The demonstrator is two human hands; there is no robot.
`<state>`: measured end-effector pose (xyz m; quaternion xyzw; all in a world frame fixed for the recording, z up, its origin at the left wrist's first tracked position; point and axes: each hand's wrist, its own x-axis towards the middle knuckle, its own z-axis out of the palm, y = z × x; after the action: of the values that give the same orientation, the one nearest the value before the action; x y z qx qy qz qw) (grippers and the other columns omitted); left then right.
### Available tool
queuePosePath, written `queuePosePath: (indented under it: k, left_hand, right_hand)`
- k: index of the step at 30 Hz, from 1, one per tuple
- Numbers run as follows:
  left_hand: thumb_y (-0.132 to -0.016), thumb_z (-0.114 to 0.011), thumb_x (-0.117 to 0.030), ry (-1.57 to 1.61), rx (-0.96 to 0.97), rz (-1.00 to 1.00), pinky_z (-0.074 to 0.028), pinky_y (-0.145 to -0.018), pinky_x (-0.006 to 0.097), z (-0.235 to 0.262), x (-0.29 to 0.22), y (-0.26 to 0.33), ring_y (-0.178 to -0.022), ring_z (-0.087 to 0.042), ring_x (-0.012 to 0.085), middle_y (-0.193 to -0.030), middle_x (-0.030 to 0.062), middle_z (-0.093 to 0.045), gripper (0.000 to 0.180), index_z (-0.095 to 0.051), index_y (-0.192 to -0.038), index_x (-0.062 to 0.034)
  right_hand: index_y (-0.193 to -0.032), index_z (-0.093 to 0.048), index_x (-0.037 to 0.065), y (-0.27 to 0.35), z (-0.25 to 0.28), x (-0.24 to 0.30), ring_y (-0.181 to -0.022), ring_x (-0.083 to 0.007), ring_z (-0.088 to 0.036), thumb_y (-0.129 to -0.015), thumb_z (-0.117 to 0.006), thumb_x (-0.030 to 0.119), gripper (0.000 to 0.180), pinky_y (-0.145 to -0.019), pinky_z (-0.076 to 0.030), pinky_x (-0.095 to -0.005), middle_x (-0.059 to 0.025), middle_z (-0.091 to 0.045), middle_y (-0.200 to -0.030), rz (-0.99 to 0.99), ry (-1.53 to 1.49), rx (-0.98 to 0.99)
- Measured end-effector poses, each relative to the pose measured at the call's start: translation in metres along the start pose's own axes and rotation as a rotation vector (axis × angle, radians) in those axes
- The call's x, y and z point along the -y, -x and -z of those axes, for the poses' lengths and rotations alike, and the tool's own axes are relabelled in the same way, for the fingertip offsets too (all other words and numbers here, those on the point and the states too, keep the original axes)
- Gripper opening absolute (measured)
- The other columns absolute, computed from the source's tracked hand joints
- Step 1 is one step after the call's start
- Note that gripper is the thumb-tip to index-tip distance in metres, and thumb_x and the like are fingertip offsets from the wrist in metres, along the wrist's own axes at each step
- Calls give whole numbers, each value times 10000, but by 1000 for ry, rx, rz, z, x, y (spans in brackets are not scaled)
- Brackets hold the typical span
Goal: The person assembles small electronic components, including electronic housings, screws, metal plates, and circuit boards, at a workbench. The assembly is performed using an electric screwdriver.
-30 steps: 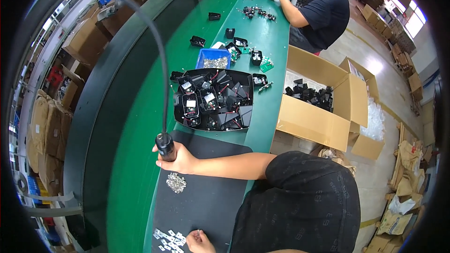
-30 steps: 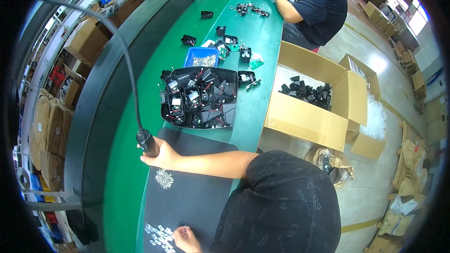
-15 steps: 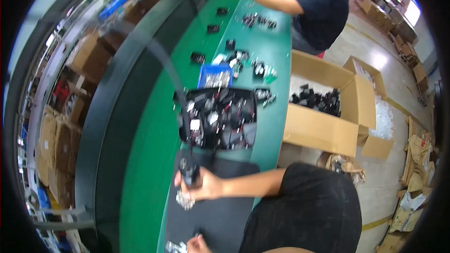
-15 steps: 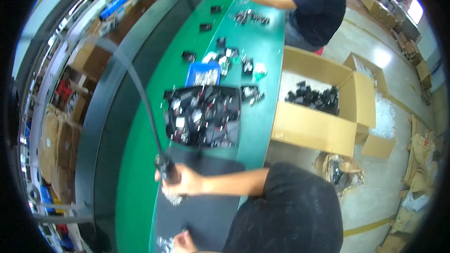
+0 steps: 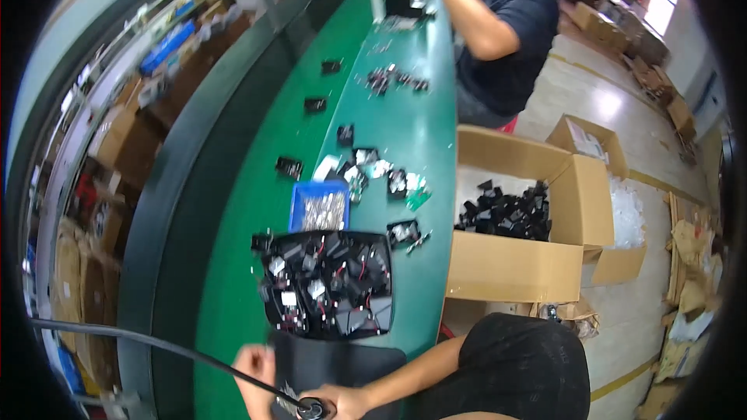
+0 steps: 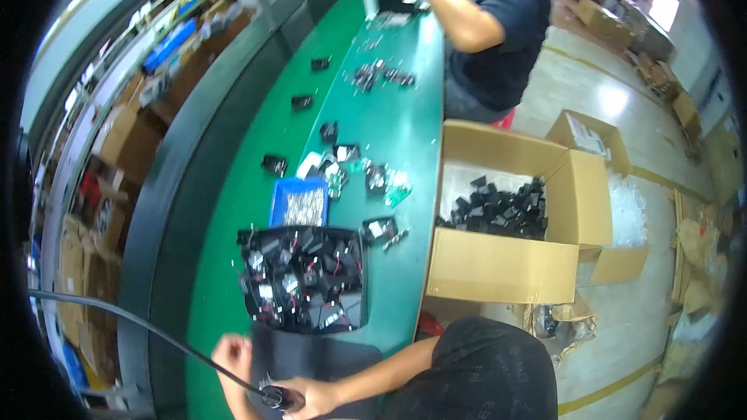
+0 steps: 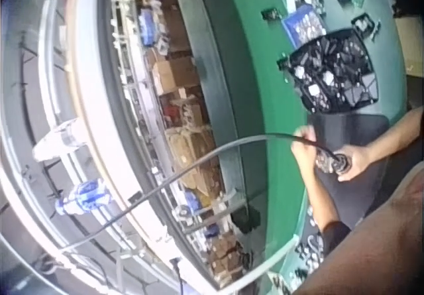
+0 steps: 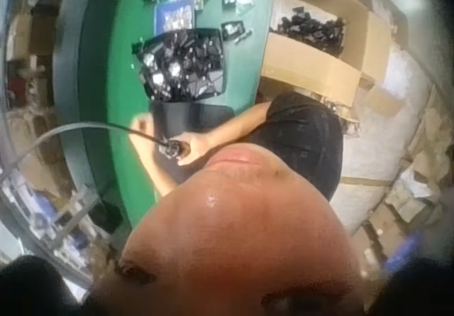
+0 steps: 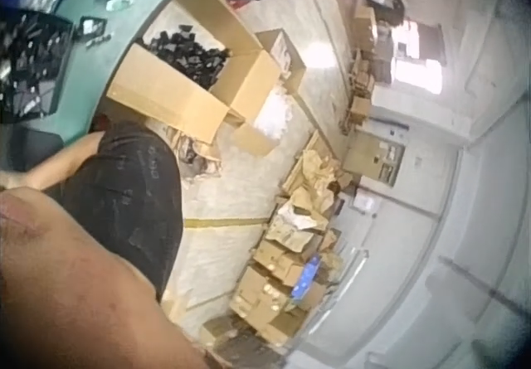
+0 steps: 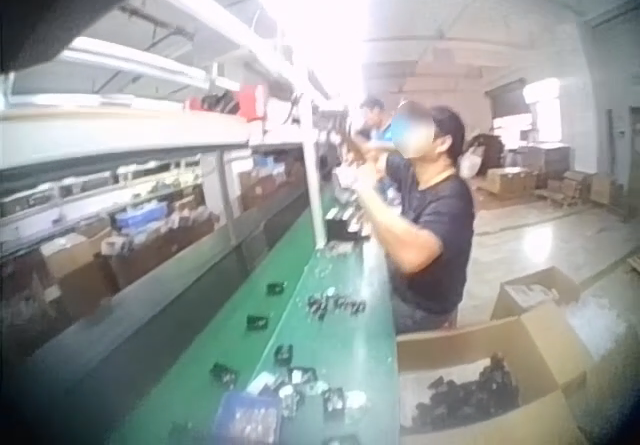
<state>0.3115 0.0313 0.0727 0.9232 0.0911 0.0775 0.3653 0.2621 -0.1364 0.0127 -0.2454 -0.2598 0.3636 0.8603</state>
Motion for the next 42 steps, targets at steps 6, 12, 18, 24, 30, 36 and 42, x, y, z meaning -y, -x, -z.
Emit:
queuePosePath:
  k: [6,12,18,24,30,36,42]
  left_hand:
    - [-821,-691,-119,103,96,-20,-347,-517,226,-39,-17,-136,-584,-403,46,-620,-35,-488,155,-592,-773,-9]
    - [-767,-726,-231,-206,-11,-89,-451,-566,296,-51,-34,-210,-579,-565,147,-639,72,-604,228,-639,-764,-20]
    - [-739,-740,-251,-204,-20,68,-481,-654,350,-83,-5,-236,-712,-618,224,-804,126,-636,242,-670,-767,-21]
    - [-730,-743,-228,-184,2,16,-459,-876,350,-87,11,-221,-1007,-615,267,-1064,149,-645,184,-725,-800,-59]
    - [-725,-748,-222,-164,-16,21,-455,-888,351,-82,23,-214,-1022,-613,266,-1088,156,-642,180,-736,-825,-73]
    - [-730,-747,-235,-149,-16,10,-459,-883,349,-85,29,-214,-1027,-617,255,-1085,143,-654,188,-734,-815,-67]
    - [-707,-757,-134,-104,-64,-204,-463,-886,370,-96,18,-215,-1005,-612,264,-961,145,-662,146,-658,-722,-28]
  right_hand:
    - [-1102,-526,47,0,27,27,-858,-268,-646,-733,-742,131,436,-715,-503,-340,-100,-629,-991,99,386,291]
    - [-1077,-518,62,-1,10,39,-848,-317,-607,-646,-700,74,468,-700,-474,-392,-110,-615,-941,79,397,512]
    - [-1031,-533,57,-1,12,42,-854,-327,-579,-678,-704,108,396,-723,-448,-385,-108,-587,-922,110,404,542]
    - [-1021,-527,49,-1,17,43,-850,-342,-566,-658,-702,105,406,-703,-449,-405,-121,-579,-927,-12,388,559]
    - [-996,-523,51,-3,17,40,-839,-345,-565,-649,-699,103,393,-673,-449,-417,-121,-570,-905,7,401,542]
    - [-989,-519,43,-9,16,41,-847,-351,-568,-640,-704,107,400,-687,-453,-429,-127,-573,-896,-6,412,549]
    - [-1168,-572,41,-13,13,81,-884,-118,-550,-805,-712,76,390,-717,-455,-274,2,-582,-924,-233,465,598]
